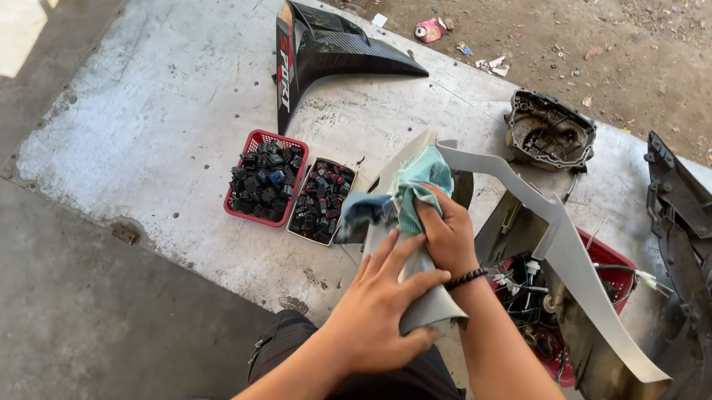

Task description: The person wipes a gray motorcycle fairing with a blue cloth, cleaning both the exterior and interior surfaces. They rotate the fairing to reach different areas and also wipe a black motorcycle part with a carbon fiber pattern.

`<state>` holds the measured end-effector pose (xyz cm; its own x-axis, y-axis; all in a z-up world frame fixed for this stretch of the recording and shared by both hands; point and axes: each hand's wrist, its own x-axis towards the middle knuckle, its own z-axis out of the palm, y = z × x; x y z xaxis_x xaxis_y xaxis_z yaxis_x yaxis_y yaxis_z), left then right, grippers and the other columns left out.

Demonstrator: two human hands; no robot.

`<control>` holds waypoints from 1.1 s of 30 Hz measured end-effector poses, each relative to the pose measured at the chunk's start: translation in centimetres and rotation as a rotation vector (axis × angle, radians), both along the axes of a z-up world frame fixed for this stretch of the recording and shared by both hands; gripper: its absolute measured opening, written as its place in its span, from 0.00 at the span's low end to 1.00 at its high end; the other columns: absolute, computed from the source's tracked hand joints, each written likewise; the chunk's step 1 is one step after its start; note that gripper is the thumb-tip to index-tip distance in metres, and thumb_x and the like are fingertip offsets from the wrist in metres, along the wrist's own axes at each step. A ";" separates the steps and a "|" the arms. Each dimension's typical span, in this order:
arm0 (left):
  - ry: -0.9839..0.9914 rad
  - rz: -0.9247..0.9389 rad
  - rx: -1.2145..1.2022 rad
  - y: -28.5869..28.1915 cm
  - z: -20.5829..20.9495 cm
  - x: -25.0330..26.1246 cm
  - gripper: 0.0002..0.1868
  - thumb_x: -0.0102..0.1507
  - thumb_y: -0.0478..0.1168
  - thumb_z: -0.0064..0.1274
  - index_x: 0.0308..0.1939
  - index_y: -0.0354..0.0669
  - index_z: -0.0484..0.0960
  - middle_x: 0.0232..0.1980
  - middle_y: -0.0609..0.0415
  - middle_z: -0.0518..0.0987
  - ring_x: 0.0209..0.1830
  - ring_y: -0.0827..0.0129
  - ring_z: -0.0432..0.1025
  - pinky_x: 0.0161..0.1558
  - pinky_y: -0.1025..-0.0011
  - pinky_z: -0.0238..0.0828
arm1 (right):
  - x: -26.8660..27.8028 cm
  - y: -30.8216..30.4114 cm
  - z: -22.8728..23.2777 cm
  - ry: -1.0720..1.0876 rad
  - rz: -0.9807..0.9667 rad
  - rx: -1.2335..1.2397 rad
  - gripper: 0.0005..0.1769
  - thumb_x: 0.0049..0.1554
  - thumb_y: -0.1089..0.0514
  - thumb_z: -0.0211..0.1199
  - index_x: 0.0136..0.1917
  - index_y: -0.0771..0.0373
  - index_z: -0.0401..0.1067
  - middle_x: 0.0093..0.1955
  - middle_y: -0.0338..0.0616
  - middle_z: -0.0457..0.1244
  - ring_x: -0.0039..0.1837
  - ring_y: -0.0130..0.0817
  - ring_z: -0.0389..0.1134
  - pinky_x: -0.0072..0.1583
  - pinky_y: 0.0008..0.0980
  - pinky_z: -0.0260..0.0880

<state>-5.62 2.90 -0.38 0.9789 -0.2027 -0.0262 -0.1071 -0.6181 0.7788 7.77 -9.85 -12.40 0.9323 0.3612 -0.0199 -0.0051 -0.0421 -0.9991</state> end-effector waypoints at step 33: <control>0.627 0.147 0.181 -0.3 -4.5 8.3 0.53 0.50 0.37 0.46 0.78 0.32 0.43 0.82 0.31 0.37 0.81 0.27 0.37 0.69 0.37 0.58 | 0.0 1.9 -1.4 0.422 -0.182 -0.121 0.21 0.66 0.48 0.57 0.69 0.55 0.74 0.64 0.58 0.67 0.69 0.53 0.63 0.70 0.56 0.61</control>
